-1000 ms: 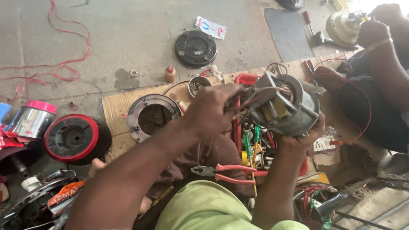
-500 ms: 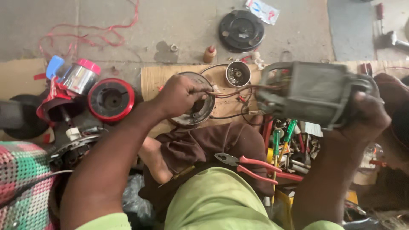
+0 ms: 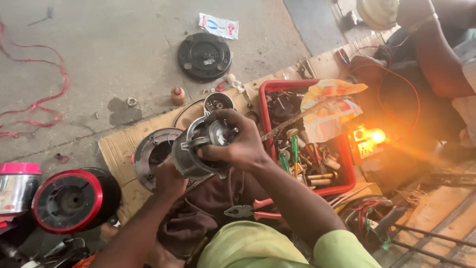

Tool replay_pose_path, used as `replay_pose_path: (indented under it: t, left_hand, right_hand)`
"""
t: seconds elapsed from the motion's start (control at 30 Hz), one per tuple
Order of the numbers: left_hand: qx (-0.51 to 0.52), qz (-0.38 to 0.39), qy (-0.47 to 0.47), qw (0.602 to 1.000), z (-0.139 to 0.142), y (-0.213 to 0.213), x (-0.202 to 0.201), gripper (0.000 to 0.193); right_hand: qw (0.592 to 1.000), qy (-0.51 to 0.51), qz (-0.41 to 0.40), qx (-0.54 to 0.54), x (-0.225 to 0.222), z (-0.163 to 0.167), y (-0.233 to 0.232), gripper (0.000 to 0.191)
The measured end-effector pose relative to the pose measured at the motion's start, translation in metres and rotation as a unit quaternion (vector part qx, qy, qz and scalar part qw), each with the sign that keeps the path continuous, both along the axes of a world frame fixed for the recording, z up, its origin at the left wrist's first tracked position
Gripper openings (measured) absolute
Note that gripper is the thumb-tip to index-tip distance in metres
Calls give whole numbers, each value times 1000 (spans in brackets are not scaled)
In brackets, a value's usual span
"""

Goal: The person assembles a red electric grinder by inserting the motor into the base, attaching the blade assembly, and fitting the lid. They repeatedly remove and reattach the lid to check alignment before leaving the unit assembled.

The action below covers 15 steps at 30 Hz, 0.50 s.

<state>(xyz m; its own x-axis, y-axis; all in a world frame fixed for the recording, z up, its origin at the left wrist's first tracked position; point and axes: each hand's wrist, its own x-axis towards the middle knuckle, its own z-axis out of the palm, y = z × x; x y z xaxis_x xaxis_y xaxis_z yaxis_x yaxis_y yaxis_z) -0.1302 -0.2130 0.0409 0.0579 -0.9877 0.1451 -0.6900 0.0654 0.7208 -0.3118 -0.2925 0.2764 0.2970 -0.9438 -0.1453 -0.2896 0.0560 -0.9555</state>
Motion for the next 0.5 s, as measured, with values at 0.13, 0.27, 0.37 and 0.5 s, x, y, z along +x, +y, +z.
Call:
replay_pose_path:
  t: [0.13, 0.27, 0.37, 0.5]
  left_hand:
    - [41, 35, 147, 988, 55, 19, 10, 36]
    - [-44, 75, 167, 982, 80, 41, 19, 53]
    - [-78, 193, 185, 960, 70, 64, 24, 49]
    - [-43, 366, 340, 865, 39, 85, 28, 42]
  right_hand:
    - [999, 47, -2, -27, 7, -1, -5, 67]
    - [999, 42, 27, -1, 13, -8, -10, 62]
    - [998, 53, 19, 11, 26, -10, -10, 59]
    - [996, 26, 29, 83, 49, -7, -8, 51]
